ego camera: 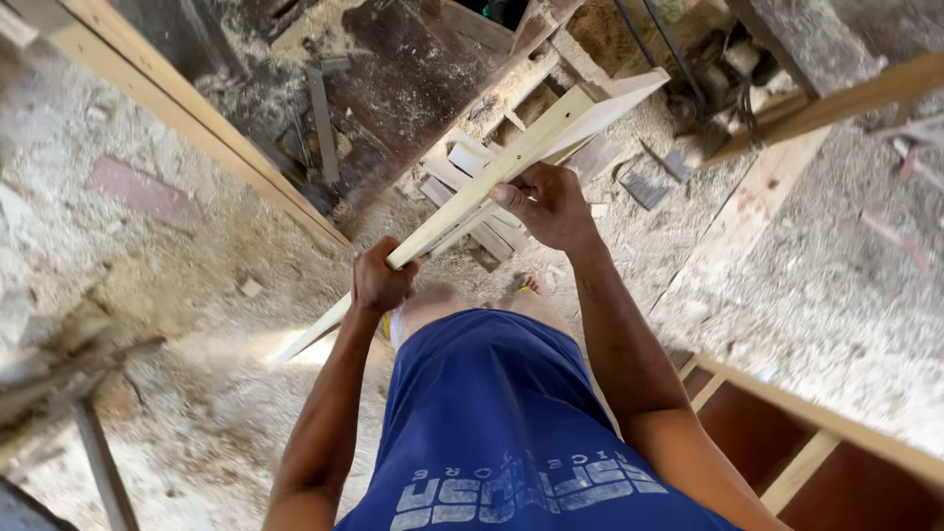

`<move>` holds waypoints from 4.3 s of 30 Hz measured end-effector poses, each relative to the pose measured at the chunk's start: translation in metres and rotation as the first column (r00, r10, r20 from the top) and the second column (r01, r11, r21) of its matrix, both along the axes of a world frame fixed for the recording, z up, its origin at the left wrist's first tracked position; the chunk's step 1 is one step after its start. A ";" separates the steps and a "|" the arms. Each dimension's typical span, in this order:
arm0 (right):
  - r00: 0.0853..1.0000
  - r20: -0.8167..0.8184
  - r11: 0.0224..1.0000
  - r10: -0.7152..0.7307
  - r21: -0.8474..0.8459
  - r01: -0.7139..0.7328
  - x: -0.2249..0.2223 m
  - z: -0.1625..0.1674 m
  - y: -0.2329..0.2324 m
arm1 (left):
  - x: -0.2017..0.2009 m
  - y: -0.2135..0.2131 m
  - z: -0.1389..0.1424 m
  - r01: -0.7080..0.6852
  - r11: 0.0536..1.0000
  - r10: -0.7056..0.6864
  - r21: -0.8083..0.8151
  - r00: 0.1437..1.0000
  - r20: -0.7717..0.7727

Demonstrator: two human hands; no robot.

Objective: The person sands the surface and edges of a wooden cabinet frame using a handheld power sander. They then carry the frame across the workshop, position it against other furniture pieces, and later measure a long wooden rail with a tape measure and mark it with a pencil.

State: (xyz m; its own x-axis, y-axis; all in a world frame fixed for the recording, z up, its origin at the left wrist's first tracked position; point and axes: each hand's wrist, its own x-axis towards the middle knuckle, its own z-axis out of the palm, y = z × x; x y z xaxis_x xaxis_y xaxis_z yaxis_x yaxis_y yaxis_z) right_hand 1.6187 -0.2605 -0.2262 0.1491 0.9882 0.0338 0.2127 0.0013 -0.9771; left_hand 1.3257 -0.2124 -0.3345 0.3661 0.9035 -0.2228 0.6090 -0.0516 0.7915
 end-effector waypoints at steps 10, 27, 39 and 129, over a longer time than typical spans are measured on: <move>0.946 -0.040 0.938 0.322 0.149 -0.312 0.033 -0.016 0.052 | 0.040 -0.023 -0.040 -0.201 0.971 0.206 0.132 0.978 -0.028; 0.818 -0.134 0.812 0.559 -0.113 -0.573 0.054 -0.016 0.113 | 0.120 0.027 0.064 -0.247 0.968 0.243 0.031 0.965 0.100; 0.450 0.332 0.523 0.829 -0.174 -0.835 0.157 -0.076 0.189 | 0.325 0.140 0.176 -0.227 0.839 0.225 0.495 0.972 0.064; 0.268 0.834 0.876 0.482 -0.447 -0.182 0.269 -0.203 0.575 | 0.392 0.252 0.076 -0.421 0.829 0.452 0.367 0.892 0.001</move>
